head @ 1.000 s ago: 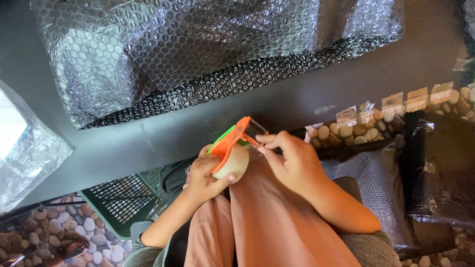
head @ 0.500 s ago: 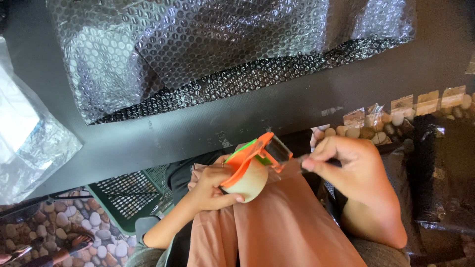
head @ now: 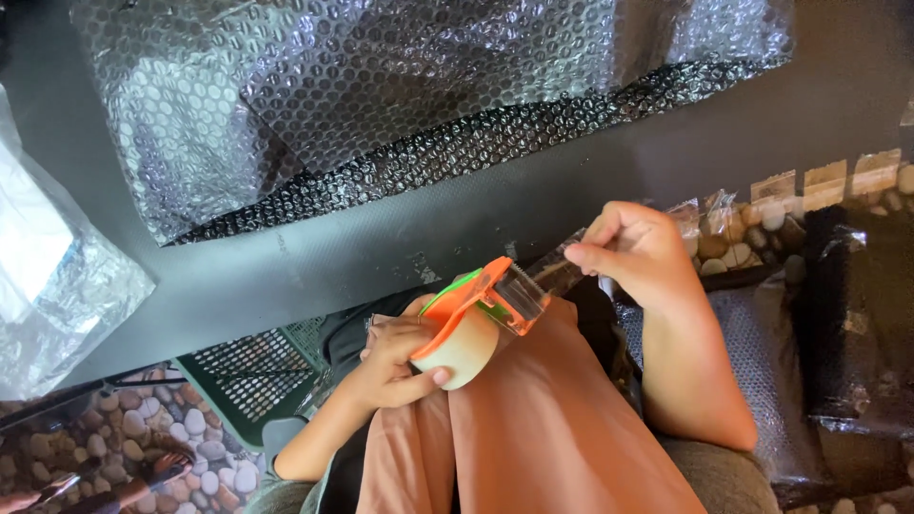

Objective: The person wraps an object in black bubble wrap, applies tape to the edges using a tape dispenser, and folds the excess wrap to secure the package.

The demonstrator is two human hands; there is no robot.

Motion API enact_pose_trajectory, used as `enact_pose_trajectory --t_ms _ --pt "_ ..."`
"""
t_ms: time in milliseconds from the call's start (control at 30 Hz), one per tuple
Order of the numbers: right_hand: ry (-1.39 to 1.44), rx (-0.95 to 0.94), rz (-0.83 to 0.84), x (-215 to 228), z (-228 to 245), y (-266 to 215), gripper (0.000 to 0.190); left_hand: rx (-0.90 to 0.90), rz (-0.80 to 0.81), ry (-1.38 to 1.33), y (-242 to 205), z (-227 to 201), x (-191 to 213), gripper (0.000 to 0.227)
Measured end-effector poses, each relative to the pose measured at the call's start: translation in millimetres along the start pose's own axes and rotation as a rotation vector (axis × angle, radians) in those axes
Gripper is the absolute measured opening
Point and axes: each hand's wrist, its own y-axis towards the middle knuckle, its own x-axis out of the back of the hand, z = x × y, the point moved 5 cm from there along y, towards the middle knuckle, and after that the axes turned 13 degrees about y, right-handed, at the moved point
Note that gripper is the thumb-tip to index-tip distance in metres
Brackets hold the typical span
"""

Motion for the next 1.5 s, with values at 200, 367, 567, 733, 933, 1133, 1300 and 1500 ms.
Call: enact_pose_trajectory --t_ms 200,367,567,733,933,1133,1300,1500 --pt "0.004 -0.043 0.016 -4 -18 10 0.028 -0.009 0.068 0.001 -2 2 -2 0.028" --pt "0.011 -0.072 0.009 2 -39 14 0.030 -0.043 0.068 0.000 2 1 -5 0.028" --pt "0.062 -0.120 0.022 -9 -63 19 0.039 -0.174 -0.080 0.057 -11 17 -8 0.040" --pt "0.164 -0.199 0.005 -18 -104 7 0.040 -0.194 -0.136 0.049 -21 24 -8 0.040" --pt "0.346 -0.397 -0.022 -29 -120 -28 0.042 -0.213 -0.113 0.104 -37 28 -19 0.038" --pt "0.368 -0.422 -0.047 -7 -144 -42 0.042 -0.215 -0.083 0.150 -43 35 -23 0.032" --pt "0.198 -0.417 -0.142 -4 -130 -41 0.043 -0.312 -0.124 0.277 -19 9 -13 0.041" --pt "-0.353 -0.293 -0.142 27 -78 -46 0.033 -0.324 -0.247 0.329 -38 6 43 0.053"
